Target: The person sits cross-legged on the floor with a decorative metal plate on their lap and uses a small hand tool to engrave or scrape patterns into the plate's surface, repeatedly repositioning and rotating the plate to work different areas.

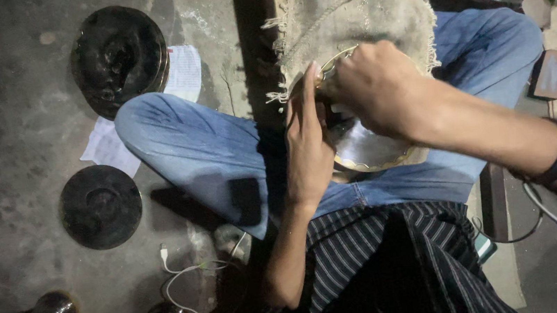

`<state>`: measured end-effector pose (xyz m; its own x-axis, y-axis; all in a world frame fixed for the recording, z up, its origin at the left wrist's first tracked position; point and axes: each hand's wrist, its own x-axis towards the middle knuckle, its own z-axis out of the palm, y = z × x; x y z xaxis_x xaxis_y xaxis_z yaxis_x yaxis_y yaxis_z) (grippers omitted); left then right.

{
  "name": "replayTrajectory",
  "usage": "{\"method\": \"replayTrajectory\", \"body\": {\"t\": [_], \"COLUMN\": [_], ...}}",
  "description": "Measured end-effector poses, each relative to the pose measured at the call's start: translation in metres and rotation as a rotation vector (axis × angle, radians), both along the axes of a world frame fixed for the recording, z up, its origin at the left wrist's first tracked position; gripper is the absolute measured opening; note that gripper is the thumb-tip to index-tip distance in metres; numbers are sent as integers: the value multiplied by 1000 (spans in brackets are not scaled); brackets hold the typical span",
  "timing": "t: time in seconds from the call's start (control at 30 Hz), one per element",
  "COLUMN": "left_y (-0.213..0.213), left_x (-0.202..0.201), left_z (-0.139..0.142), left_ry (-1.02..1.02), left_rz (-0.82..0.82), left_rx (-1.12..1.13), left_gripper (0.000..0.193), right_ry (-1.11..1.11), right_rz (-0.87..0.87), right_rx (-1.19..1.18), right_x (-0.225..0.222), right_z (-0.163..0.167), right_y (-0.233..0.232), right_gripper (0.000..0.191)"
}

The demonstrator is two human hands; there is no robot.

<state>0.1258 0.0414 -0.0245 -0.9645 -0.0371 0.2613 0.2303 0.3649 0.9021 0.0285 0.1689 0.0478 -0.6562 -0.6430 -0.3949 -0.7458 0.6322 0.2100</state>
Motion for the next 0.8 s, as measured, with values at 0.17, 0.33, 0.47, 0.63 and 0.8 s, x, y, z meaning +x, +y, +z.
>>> {"method": "replayTrajectory", "body": {"t": [0.17, 0.33, 0.47, 0.63, 0.8], "left_y": [-6, -5, -4, -2, -2], "left_x": [6, 7, 3, 6, 4], "left_z": [1, -5, -9, -8, -4], "left_ry": [22, 42, 44, 43, 40], "left_rz": [-71, -21, 15, 30, 17], "left_rx": [119, 39, 12, 1, 2], "left_gripper": [86, 69, 66, 62, 60], "right_ry": [29, 370, 182, 59, -146], "right_rz": [78, 275, 298, 145, -143], "right_rx": [30, 26, 191, 28, 130], "right_x": [35, 83, 81, 58, 47], "right_z": [-3, -4, -8, 7, 26], "right_y": [1, 6, 29, 41, 25], "right_gripper": [18, 36, 29, 35, 13]}}
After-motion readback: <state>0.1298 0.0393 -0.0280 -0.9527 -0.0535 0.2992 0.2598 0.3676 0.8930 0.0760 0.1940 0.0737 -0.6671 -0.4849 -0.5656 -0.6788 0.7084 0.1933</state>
